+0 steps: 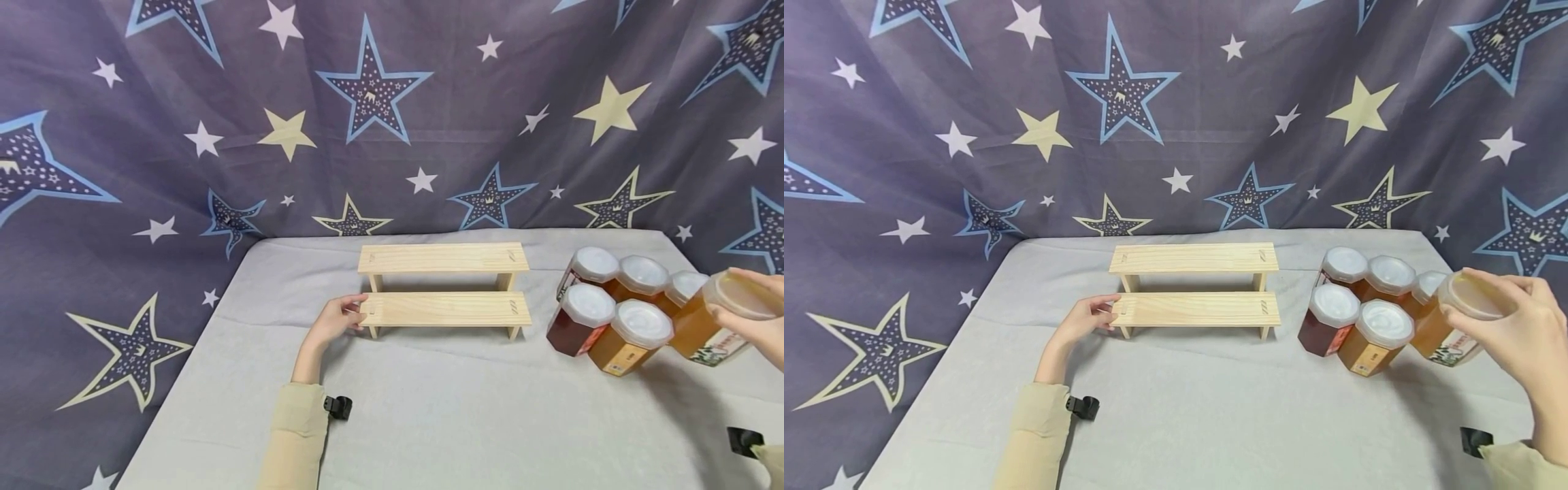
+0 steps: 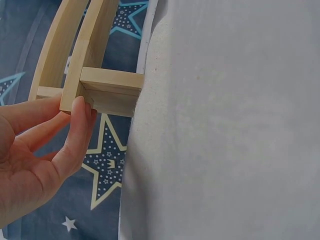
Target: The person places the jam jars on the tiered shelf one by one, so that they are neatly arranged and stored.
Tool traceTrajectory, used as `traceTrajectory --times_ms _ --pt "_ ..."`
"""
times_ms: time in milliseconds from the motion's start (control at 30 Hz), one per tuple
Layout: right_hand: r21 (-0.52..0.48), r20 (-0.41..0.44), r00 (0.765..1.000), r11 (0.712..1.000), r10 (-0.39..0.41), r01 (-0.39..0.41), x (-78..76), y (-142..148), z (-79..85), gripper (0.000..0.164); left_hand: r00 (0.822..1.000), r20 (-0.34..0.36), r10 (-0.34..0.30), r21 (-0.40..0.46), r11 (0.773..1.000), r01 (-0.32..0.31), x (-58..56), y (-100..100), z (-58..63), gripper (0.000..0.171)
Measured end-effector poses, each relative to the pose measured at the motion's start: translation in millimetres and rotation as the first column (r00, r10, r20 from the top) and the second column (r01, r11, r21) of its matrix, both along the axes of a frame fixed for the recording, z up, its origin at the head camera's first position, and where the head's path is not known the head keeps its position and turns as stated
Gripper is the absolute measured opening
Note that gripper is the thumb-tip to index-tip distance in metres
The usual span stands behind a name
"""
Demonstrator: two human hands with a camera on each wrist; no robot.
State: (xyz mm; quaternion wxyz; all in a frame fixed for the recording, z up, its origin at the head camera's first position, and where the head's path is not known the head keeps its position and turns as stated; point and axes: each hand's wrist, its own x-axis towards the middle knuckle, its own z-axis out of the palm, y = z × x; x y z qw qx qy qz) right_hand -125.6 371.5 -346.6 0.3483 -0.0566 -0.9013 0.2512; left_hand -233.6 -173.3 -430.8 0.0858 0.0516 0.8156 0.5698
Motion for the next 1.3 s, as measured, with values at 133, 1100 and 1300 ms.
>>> traceTrajectory --times_ms 133,1100,1300 --pt "0.012 0.004 1.000 1.000 0.028 -0.028 -3.1 -2.0 8.3 0.053 1.000 0.001 0.009 0.005 1.000 -0.009 -0.5 0.2 0.2 0.041" --pt "-0.005 -0.012 0.994 0.994 0.112 -0.113 -27.3 -29.5 39.0 0.051 1.000 0.008 0.016 -0.007 1.000 -0.016 0.6 -0.3 -0.1 0.044" --pt "0.014 0.095 0.983 0.987 0.159 -0.161 -34.6 -46.7 46.9 0.051 1.000 0.003 0.014 -0.003 1.000 -0.014 0.0 -0.8 -1.2 0.044"
